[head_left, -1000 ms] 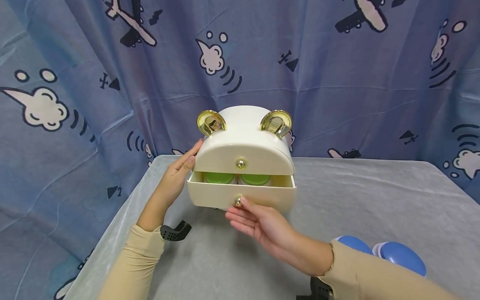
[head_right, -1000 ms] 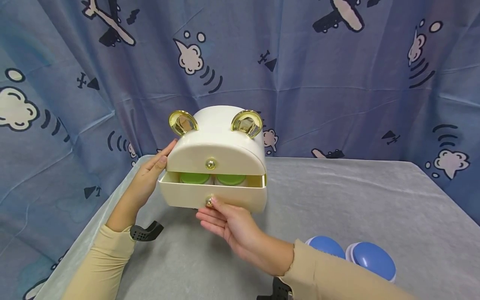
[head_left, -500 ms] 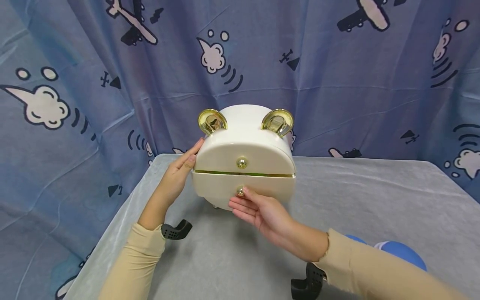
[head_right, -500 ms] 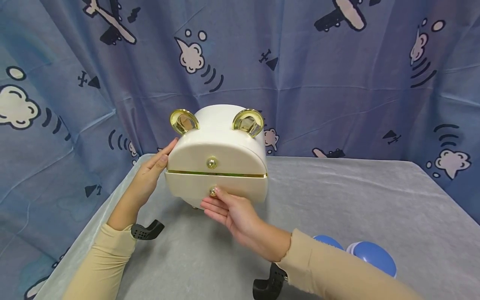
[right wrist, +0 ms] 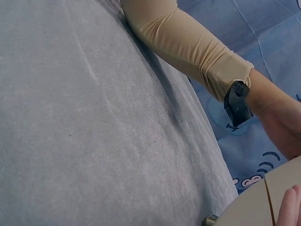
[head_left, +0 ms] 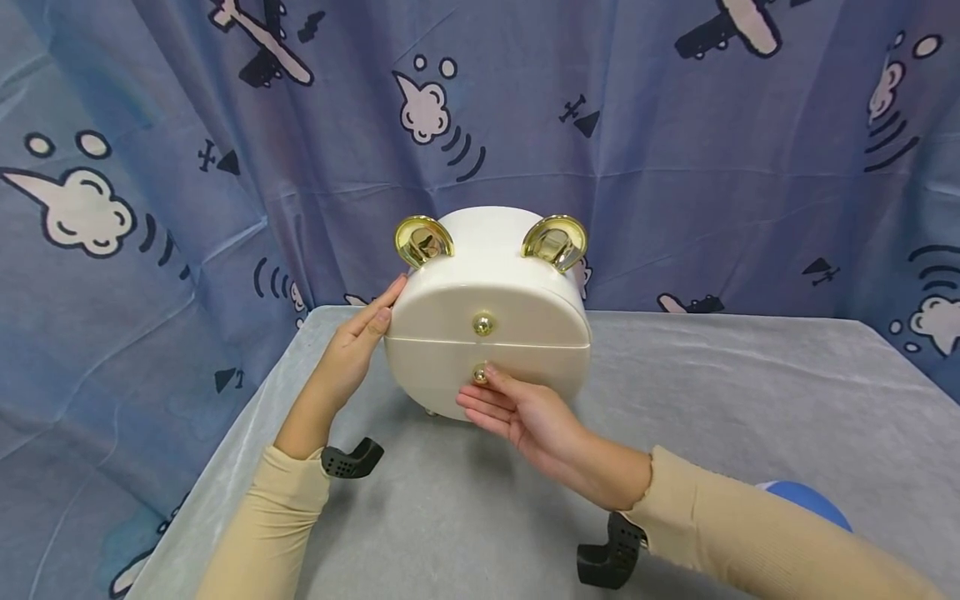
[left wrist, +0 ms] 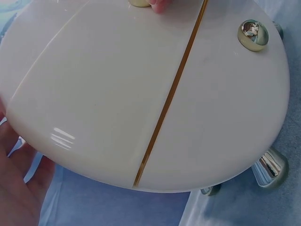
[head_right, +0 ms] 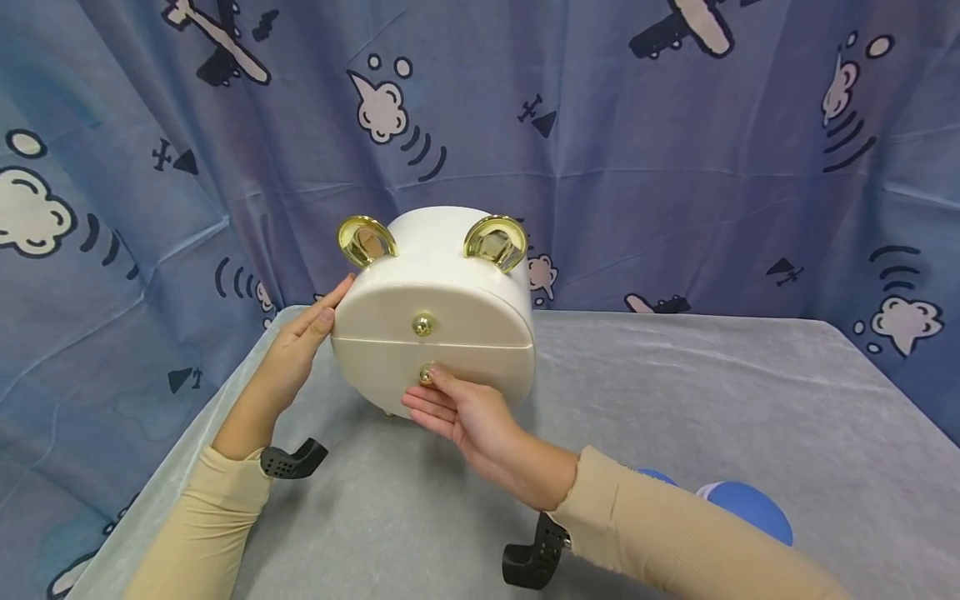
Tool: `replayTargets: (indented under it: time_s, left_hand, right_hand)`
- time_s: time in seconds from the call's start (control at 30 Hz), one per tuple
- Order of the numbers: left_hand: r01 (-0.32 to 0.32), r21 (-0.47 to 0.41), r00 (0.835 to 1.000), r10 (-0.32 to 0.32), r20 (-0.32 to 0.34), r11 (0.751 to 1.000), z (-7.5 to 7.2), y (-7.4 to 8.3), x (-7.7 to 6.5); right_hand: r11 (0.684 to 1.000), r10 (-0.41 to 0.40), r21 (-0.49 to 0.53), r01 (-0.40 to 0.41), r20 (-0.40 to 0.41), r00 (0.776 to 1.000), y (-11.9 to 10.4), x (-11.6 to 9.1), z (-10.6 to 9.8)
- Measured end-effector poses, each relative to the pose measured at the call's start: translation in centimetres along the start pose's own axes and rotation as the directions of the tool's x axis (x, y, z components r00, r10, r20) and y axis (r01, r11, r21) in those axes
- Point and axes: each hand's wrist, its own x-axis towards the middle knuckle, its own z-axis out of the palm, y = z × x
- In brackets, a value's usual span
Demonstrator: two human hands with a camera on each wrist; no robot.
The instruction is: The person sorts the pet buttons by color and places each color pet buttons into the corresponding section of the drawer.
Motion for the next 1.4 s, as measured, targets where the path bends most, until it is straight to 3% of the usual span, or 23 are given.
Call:
replayTargets:
  time_s: [0.47, 1.1, 1.4]
  left_hand:
    - [-0.01, -0.009, 1.0, 0.01, -0.007, 1.0, -0.17, 0.07, -0.19]
    - [-0.007, -0.003, 1.0, 0.007, -0.003, 1.0, -0.07, -0.05, -0.04]
    - [-0.009, 0.001, 1.0, 0.009, -0.005, 1.0, -0.02, -0.02, 0.08]
  right_hand:
    - [0.999, -0.045, -0.017, 0.046, 0.035, 0.998, 0.42, 0.28, 0.01]
    - [0.998, -0.061, 0.0, 0.061, 0.009, 0.998, 0.62, 0.42, -0.25]
    - [0.995, -0.051, -0.082, 0.052, 0.015, 0.999, 0.95, 0.33, -0.63]
